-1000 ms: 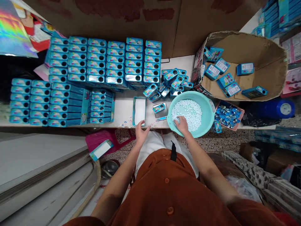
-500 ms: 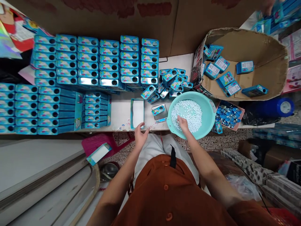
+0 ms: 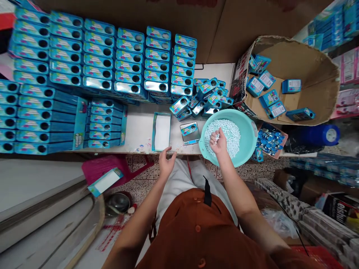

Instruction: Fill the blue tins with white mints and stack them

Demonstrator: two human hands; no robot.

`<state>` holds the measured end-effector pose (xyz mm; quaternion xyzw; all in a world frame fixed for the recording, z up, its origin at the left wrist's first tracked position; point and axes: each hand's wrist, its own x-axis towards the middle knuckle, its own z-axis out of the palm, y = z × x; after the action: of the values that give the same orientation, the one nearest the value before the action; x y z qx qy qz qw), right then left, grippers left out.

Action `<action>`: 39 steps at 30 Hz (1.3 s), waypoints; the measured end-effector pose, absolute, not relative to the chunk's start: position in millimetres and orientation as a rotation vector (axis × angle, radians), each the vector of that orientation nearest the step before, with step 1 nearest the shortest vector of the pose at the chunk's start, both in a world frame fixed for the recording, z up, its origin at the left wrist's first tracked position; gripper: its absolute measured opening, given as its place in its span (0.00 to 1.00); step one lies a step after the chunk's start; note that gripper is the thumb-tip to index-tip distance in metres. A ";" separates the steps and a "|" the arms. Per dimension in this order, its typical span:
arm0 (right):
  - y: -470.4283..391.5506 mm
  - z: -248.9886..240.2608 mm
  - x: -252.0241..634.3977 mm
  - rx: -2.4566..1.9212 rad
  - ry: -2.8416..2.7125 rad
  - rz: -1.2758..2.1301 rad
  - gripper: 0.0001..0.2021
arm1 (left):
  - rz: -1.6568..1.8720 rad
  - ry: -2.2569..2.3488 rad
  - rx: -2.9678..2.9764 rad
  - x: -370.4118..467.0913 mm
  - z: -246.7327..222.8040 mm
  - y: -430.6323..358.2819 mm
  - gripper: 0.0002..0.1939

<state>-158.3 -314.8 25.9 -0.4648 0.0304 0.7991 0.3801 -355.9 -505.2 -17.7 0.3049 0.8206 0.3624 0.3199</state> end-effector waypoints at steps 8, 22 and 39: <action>-282.3 36.6 -230.5 -1.196 -0.105 1.857 0.26 | 1.069 2.161 0.685 -351.9 -28.1 -517.5 0.18; -279.5 22.1 -272.0 -1.377 -0.539 1.560 0.28 | 1.292 2.176 0.464 -348.9 -24.8 -530.6 0.14; -282.1 19.0 -275.5 -1.405 -0.586 1.471 0.29 | 1.310 2.162 0.406 -346.6 -29.8 -525.8 0.14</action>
<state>-275.5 -282.1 19.0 -0.5786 -0.2414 0.6055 0.4902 -346.6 -525.8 -29.8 0.1517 0.8091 0.4902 0.2864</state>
